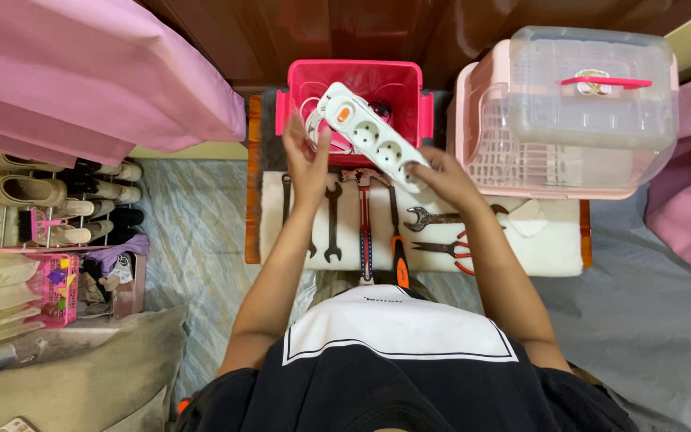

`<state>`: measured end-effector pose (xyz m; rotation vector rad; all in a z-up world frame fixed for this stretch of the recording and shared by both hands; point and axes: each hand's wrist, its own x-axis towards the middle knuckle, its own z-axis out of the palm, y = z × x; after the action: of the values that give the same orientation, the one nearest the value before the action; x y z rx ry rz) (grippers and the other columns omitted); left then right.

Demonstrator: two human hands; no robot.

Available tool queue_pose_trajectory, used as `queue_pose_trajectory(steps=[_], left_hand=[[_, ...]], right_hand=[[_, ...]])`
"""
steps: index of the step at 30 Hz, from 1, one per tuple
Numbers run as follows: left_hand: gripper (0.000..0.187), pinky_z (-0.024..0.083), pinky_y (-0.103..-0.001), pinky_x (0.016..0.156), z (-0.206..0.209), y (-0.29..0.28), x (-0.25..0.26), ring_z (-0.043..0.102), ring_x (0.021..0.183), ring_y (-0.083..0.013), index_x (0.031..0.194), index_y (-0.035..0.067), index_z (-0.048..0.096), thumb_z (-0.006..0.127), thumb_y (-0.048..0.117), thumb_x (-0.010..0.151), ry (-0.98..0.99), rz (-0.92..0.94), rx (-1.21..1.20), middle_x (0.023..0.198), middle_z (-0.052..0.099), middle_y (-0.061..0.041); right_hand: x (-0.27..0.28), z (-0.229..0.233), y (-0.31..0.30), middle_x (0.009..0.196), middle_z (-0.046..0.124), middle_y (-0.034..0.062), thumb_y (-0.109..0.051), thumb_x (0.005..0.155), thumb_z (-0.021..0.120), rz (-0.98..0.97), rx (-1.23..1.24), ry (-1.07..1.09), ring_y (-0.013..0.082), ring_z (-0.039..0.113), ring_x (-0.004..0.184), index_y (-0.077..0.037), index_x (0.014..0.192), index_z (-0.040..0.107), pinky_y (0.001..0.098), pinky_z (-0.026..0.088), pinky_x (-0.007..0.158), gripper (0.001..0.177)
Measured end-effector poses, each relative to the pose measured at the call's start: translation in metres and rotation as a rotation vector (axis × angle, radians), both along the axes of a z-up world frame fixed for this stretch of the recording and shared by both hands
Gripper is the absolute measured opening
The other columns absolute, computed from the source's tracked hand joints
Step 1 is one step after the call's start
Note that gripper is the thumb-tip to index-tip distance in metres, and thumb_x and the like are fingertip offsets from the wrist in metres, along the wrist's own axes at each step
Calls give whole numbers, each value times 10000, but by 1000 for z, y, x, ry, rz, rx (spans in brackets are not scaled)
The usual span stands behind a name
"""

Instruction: The person removes a power strip, earphones, and multiple cables from a pink storage bin, places them on a small table with tools, then returns them to the bin and closes the lid. The person also briefly handles a pink cable organizer and a white cable before closing the bin.

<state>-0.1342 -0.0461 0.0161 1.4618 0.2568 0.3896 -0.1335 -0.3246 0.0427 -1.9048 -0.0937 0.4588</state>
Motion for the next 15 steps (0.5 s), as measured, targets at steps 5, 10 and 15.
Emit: queue_pose_trajectory(steps=[5,10,15], left_hand=[[774,550,-330,998,-42,-26,-42,618,1233,-202,1502,31,413,784,379,920,114,-471,-523,1380,595,-112],[804,546,-348,978,-61,-38,-72,622,1205,-217,1466,63,414,849,342,849,275,-601,-721,1349,588,-93],[739,576,-395,945,-44,-45,-95,655,1148,-229,1357,146,462,862,347,770,313,-566,-660,1263,632,-67]], right_hand=[[-51,-33,-7,1075,707,77,-337,883,701,-3,380,339,136,642,912,13,1419,588,280,525,752,651],[-90,-29,-1,1091,696,51,-351,908,650,-80,332,522,127,645,916,-26,1434,555,282,535,738,625],[-117,-13,-4,1182,675,71,-408,967,624,-5,199,174,123,622,976,-24,1380,580,276,526,778,566]])
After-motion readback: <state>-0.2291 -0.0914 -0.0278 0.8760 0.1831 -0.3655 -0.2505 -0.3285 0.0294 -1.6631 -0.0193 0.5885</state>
